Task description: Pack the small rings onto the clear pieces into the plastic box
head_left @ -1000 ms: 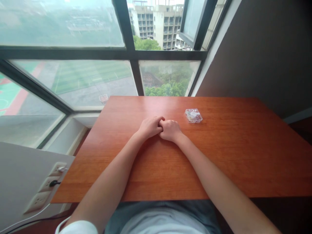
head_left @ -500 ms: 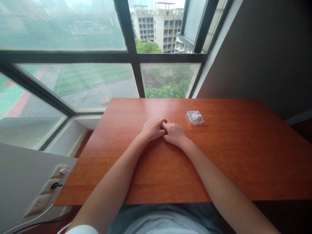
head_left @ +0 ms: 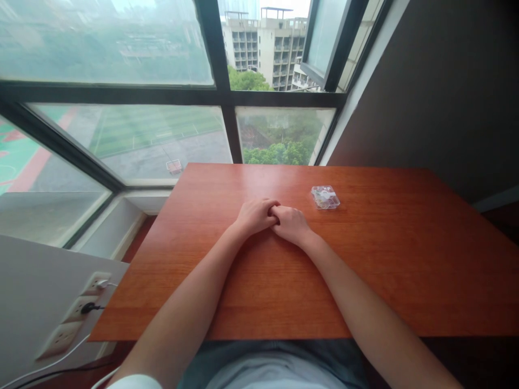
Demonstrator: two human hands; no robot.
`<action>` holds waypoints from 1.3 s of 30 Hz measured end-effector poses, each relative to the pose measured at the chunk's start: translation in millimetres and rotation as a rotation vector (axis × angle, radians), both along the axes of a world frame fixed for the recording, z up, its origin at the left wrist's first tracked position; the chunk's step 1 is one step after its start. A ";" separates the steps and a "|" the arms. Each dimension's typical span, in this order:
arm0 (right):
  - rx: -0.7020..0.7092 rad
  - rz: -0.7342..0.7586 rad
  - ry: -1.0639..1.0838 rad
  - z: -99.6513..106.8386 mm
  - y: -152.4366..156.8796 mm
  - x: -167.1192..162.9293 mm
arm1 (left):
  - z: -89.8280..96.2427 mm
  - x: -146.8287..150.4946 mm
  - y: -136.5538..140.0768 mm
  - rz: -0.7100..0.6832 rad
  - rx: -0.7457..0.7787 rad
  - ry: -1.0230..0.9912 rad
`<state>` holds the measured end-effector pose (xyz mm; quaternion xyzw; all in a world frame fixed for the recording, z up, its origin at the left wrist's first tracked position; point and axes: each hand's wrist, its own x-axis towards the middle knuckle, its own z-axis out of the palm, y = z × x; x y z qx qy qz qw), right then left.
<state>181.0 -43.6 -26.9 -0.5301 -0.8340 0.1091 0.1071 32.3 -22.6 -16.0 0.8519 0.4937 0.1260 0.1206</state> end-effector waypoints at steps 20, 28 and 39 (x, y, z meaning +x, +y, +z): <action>-0.034 -0.004 0.010 1.9 0.3 2.3 | -5.3 1.7 4.0 -0.061 -0.028 -0.140; -0.035 -0.002 0.015 1.2 1.2 2.3 | -6.9 2.0 4.4 -0.057 -0.023 -0.138; -0.042 -0.009 0.001 2.2 0.9 2.0 | -3.3 2.8 3.1 -0.046 -0.046 -0.128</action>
